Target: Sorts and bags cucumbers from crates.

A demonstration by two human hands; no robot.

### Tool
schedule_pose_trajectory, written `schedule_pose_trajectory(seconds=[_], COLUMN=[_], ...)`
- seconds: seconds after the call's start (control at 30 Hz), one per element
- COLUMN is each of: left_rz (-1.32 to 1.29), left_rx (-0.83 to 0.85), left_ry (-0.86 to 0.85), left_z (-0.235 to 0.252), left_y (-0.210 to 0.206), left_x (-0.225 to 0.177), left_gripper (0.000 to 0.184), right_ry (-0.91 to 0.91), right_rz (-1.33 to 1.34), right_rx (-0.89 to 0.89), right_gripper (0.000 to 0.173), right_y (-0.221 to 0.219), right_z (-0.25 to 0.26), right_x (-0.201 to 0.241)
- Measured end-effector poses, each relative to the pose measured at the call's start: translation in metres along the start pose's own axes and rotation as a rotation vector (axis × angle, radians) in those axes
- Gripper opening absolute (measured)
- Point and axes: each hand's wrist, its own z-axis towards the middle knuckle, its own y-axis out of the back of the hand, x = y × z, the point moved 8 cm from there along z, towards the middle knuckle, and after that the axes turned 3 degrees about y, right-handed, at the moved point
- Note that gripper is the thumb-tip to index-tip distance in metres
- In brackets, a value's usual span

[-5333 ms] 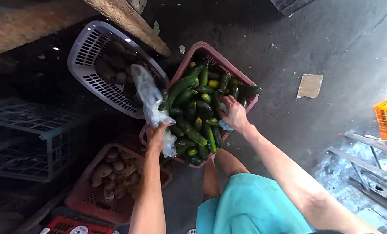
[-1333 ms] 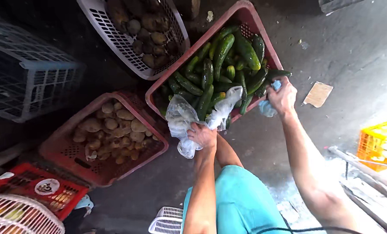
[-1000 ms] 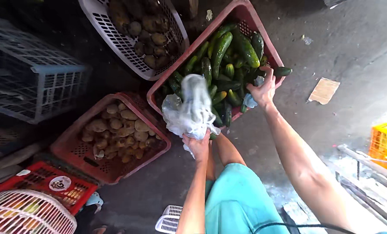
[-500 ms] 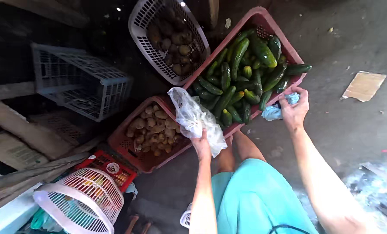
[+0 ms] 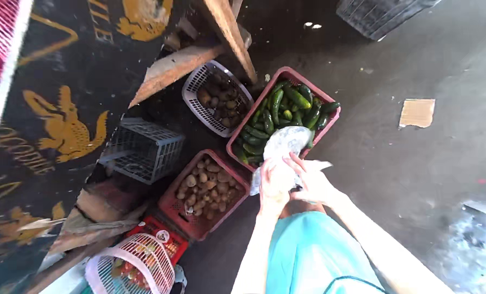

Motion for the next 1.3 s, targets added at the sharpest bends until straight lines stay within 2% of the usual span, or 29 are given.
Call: schedule_pose_trajectory(seconds=[0.07, 0.1, 0.2, 0.27, 0.37, 0.43, 0.5, 0.53, 0.57, 0.6, 0.63, 0.67, 0.77, 0.8, 0.83, 0.9, 1.0, 1.1, 1.2, 1.3], left_rz=[-0.225, -0.286, -0.387, -0.363, -0.138, -0.148, -0.255, -0.319, -0.399, -0.474, -0.53, -0.565, -0.638, -0.632, -0.596, -0.506, -0.45, -0.384, -0.245, 0.088], left_rx=[-0.112, -0.13, -0.015, 0.098, 0.226, 0.346, 0.51, 0.585, 0.61, 0.58, 0.521, 0.444, 0.177, 0.119, 0.061, -0.033, -0.086, 0.0, 0.075, 0.167], left_ry=[0.062, 0.098, 0.178, 0.128, -0.041, -0.046, 0.03, 0.084, 0.169, 0.275, 0.368, 0.442, 0.583, 0.593, 0.597, 0.594, 0.513, 0.267, -0.066, -0.465], left_z=[0.008, 0.009, 0.009, 0.007, 0.003, 0.001, -0.005, -0.009, -0.011, -0.012, -0.012, -0.01, 0.01, 0.02, 0.029, 0.049, 0.094, 0.146, 0.191, 0.232], left_y=[-0.001, -0.002, -0.008, -0.011, -0.006, -0.006, -0.012, -0.016, -0.021, -0.025, -0.029, -0.034, -0.054, -0.065, -0.076, -0.102, -0.148, -0.191, -0.225, -0.253], left_x=[-0.019, -0.024, -0.035, -0.049, -0.072, -0.078, -0.081, -0.083, -0.085, -0.087, -0.091, -0.096, -0.114, -0.122, -0.13, -0.147, -0.189, -0.241, -0.298, -0.353], left_gripper=[0.071, 0.071, 0.055, 0.045, 0.05, 0.066, 0.105, 0.128, 0.14, 0.145, 0.142, 0.13, 0.067, 0.056, 0.052, 0.057, 0.069, 0.085, 0.074, 0.058], right_ry=[0.049, 0.073, 0.152, 0.223, 0.299, 0.319, 0.311, 0.316, 0.34, 0.395, 0.452, 0.483, 0.407, 0.387, 0.391, 0.362, 0.137, -0.293, -0.598, -0.846], right_rz=[0.101, 0.177, 0.224, 0.137, -0.047, -0.122, -0.106, -0.083, -0.081, -0.108, -0.135, -0.14, -0.041, -0.004, 0.022, 0.081, 0.108, 0.123, 0.172, 0.231], right_rx=[-0.2, -0.289, -0.531, -0.658, -0.746, -0.753, -0.758, -0.764, -0.77, -0.787, -0.793, -0.765, -0.568, -0.531, -0.571, -0.71, -0.853, -0.832, -0.895, -0.879], right_gripper=[0.099, 0.095, 0.071, 0.055, 0.047, 0.05, 0.054, 0.053, 0.052, 0.049, 0.046, 0.048, 0.079, 0.083, 0.08, 0.066, 0.052, 0.039, 0.042, 0.044], right_y=[0.014, 0.021, 0.04, 0.052, 0.066, 0.072, 0.077, 0.081, 0.085, 0.092, 0.098, 0.105, 0.142, 0.16, 0.179, 0.227, 0.319, 0.392, 0.434, 0.442], right_z=[-0.014, -0.021, -0.043, -0.062, -0.085, -0.093, -0.098, -0.1, -0.102, -0.105, -0.107, -0.11, -0.114, -0.118, -0.125, -0.148, -0.183, -0.214, -0.249, -0.269], right_x=[0.0, 0.003, 0.019, 0.028, 0.042, 0.045, 0.044, 0.042, 0.041, 0.044, 0.047, 0.051, 0.042, 0.033, 0.021, -0.009, -0.079, -0.189, -0.294, -0.357])
